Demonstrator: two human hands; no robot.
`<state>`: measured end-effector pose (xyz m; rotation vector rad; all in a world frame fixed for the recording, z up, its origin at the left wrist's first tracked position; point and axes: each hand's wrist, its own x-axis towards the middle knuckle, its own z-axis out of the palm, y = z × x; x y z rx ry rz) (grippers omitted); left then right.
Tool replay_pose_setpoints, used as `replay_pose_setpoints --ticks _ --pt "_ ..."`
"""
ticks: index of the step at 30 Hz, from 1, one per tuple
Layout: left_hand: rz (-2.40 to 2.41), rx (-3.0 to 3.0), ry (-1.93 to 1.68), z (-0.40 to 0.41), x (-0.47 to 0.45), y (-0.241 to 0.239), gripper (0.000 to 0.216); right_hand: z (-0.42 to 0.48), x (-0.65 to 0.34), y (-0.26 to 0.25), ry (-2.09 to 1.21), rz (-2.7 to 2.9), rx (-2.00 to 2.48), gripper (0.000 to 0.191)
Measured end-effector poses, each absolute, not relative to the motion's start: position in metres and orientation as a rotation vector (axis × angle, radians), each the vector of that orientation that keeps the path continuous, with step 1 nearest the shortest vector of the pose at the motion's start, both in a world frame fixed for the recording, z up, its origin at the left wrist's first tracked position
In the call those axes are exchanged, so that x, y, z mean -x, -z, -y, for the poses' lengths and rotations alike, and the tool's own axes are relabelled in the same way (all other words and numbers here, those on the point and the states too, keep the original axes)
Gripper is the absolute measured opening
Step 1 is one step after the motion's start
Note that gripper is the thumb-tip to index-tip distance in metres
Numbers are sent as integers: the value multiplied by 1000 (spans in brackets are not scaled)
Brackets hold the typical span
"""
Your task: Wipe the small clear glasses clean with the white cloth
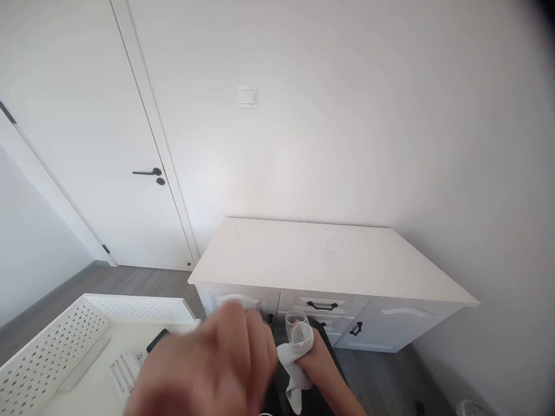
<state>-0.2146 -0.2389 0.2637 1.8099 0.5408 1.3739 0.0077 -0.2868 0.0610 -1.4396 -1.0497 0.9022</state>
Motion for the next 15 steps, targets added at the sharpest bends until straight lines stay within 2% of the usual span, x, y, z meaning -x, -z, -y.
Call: replay_pose_setpoints --ticks 6,11,15 --pt "-527 -1640 -1225 183 143 -235 28 266 -18 -100 -880 1146 1416 23" --pt "-643 -1620 -1208 164 117 -201 49 244 -16 -145 -847 1332 1381 20" --pt "-526 -1725 -1038 167 118 -189 39 236 -9 -141 -992 1408 1280 14"
